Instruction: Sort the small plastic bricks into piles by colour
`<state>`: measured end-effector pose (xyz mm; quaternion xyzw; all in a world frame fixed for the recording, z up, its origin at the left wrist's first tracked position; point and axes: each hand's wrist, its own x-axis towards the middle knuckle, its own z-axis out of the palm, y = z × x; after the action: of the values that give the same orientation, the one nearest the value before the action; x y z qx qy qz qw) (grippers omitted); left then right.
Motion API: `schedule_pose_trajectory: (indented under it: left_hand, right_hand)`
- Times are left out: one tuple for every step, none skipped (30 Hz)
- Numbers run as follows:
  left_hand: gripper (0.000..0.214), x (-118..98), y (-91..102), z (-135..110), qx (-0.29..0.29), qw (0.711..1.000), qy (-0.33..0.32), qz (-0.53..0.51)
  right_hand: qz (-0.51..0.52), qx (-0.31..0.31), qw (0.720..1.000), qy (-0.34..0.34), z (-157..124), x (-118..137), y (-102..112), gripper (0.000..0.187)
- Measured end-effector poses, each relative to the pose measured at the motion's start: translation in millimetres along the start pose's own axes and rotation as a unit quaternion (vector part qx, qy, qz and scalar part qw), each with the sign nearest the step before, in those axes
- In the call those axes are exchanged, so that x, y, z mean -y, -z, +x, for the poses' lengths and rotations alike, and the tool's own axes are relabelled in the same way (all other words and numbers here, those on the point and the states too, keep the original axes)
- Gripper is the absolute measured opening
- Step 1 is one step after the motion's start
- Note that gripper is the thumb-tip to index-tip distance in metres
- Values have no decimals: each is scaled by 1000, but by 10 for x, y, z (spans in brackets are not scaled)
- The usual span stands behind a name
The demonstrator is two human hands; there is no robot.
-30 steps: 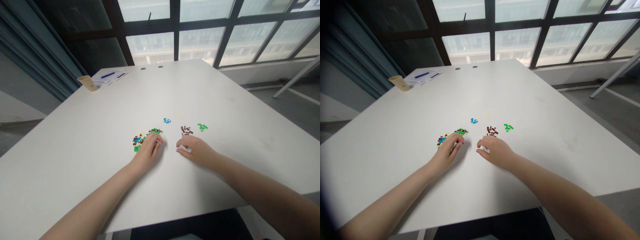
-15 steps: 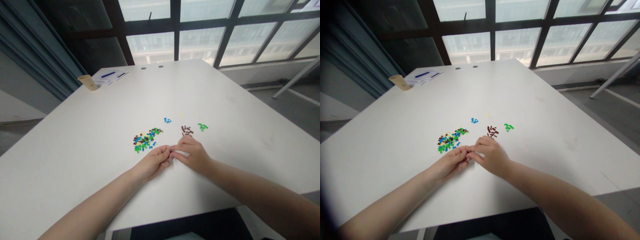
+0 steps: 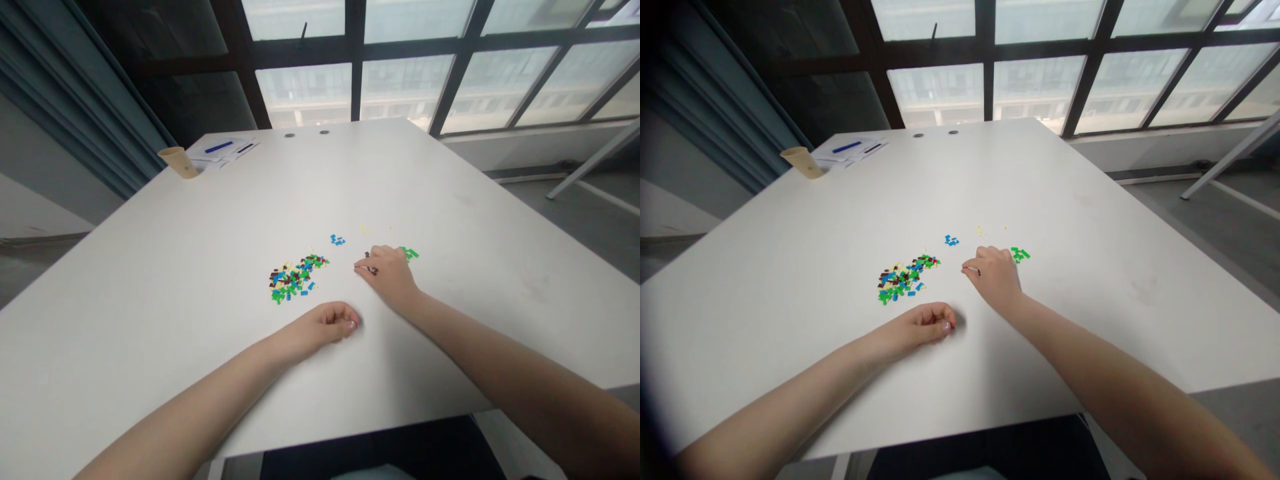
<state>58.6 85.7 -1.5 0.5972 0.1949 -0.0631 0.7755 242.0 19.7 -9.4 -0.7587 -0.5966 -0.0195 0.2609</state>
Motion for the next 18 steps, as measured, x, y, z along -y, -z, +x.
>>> schedule_pose_trajectory:
  left_hand:
    - [23,7,0,2,13,1000,-1,10]
    - [23,11,0,6,21,1000,-3,15]
    - [23,12,0,11,26,1000,-5,16]
    - [24,11,0,16,28,999,-8,15]
    - [24,6,0,20,27,1000,-9,14]
    - [25,-1,-1,24,25,1000,-8,14]
    - [25,-9,-3,27,22,1000,-8,15]
    - [26,-16,-6,29,20,1000,-8,17]
    - [27,-22,-10,30,19,1000,-8,18]
    - [27,-26,-14,30,19,1000,-8,19]
    - [27,-26,-18,30,19,1000,-8,20]
    - [27,-24,-20,30,19,1000,-8,22]
    - [27,-19,-21,29,19,999,-8,25]
    - [26,-15,-17,28,18,999,-10,31]
    - [25,-12,-7,26,16,999,-11,39]
    - [24,-13,12,22,12,999,-15,48]
    - [22,-21,42,17,3,998,-22,61]
    - [21,-36,84,10,-13,996,-32,80]
  right_hand:
    - [-17,10,1000,-1,2,3,-23,13]
    - [-28,18,999,-1,-3,14,-42,13]
    - [-33,24,999,-1,-12,28,-58,13]
    - [-35,29,999,-1,-23,43,-69,13]
    - [-35,32,999,-3,-33,56,-77,14]
    - [-34,35,999,-4,-41,66,-82,14]
    - [-32,37,999,-6,-47,73,-87,14]
    - [-30,39,999,-7,-50,77,-91,14]
    - [-29,40,999,-8,-52,79,-94,15]
    - [-28,40,999,-8,-52,80,-95,15]
    - [-27,39,999,-7,-49,80,-94,15]
    - [-26,38,999,-5,-45,81,-87,15]
    - [-25,34,999,-4,-39,81,-73,14]
    - [-23,25,999,-5,-31,81,-50,14]
    - [-19,12,1000,-7,-22,78,-19,14]
    - [-12,-5,1000,-12,-13,74,19,15]
    - [-3,-25,1000,-19,-6,68,62,17]
    - [10,-45,999,-24,-2,61,106,19]
